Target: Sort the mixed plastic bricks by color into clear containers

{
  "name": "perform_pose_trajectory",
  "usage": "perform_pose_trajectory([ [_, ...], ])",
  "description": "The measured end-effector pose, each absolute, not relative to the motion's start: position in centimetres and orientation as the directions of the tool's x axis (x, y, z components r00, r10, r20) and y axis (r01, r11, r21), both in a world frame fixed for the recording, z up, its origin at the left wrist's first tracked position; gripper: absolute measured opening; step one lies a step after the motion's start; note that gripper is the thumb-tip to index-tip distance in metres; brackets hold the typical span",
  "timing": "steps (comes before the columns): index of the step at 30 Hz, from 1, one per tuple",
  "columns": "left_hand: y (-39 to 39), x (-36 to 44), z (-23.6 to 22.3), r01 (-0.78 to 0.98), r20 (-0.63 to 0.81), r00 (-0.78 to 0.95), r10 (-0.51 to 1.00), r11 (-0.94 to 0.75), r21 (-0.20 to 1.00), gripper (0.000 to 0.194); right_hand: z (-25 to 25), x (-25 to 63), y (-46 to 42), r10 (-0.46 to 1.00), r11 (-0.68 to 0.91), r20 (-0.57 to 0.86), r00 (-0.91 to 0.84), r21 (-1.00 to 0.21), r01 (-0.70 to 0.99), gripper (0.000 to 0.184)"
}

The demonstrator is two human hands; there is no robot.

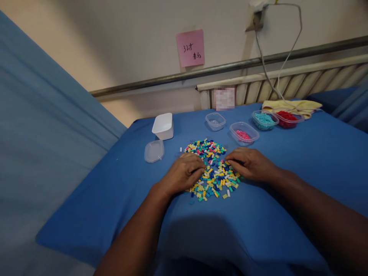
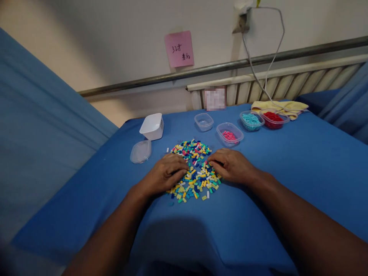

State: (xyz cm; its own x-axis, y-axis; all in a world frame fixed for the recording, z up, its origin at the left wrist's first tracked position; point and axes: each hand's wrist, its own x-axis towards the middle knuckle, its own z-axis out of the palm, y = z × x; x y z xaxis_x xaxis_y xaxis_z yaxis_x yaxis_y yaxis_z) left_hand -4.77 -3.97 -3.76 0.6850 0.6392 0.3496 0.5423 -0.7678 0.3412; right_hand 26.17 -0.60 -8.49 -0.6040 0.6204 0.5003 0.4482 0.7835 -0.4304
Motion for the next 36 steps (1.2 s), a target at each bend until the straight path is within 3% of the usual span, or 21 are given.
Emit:
perform_pose_trajectory([
  [4,-3.7,-5.7,-3.6,0.682,0.421,0.52,0.743,-0.658,0.319,0.018,-7.7,25.8,-1.1,0.559,0.828,0.557,-0.614,-0.413,0.38,0.025],
  [9,-3.6,-5.8,-4.1,0.626,0.365,0.612,0.701,-0.712,0.317,0.017,-6.2,25.0,-2.3,0.405,0.897,0.477,-0.78,-0.37,0.24,0.024],
  [16,-3.2,-6.2,-4.7,0.724,0.39,0.48,0.786,-0.606,0.33,0.016,-6.8,26.5,-1.0,0.565,0.824,0.528,-0.634,-0.407,0.395,0.026],
  [23,-2.9,-6.4,-5.1,0.742,0.413,0.408,0.814,-0.559,0.369,0.017,-8.7,27.3,0.3,0.738,0.675,0.46,-0.493,-0.495,0.548,0.026],
  [33,-2.4,-6.4,-5.2,0.771,0.427,0.361,0.829,-0.522,0.363,0.015,-7.8,27.3,0.1,0.618,0.778,0.44,-0.652,-0.464,0.424,0.029],
  [36,-2.2,-6.6,-5.3,0.783,0.438,0.32,0.84,-0.495,0.378,0.015,-6.4,28.1,-0.2,0.604,0.778,0.402,-0.689,-0.484,0.4,0.02],
])
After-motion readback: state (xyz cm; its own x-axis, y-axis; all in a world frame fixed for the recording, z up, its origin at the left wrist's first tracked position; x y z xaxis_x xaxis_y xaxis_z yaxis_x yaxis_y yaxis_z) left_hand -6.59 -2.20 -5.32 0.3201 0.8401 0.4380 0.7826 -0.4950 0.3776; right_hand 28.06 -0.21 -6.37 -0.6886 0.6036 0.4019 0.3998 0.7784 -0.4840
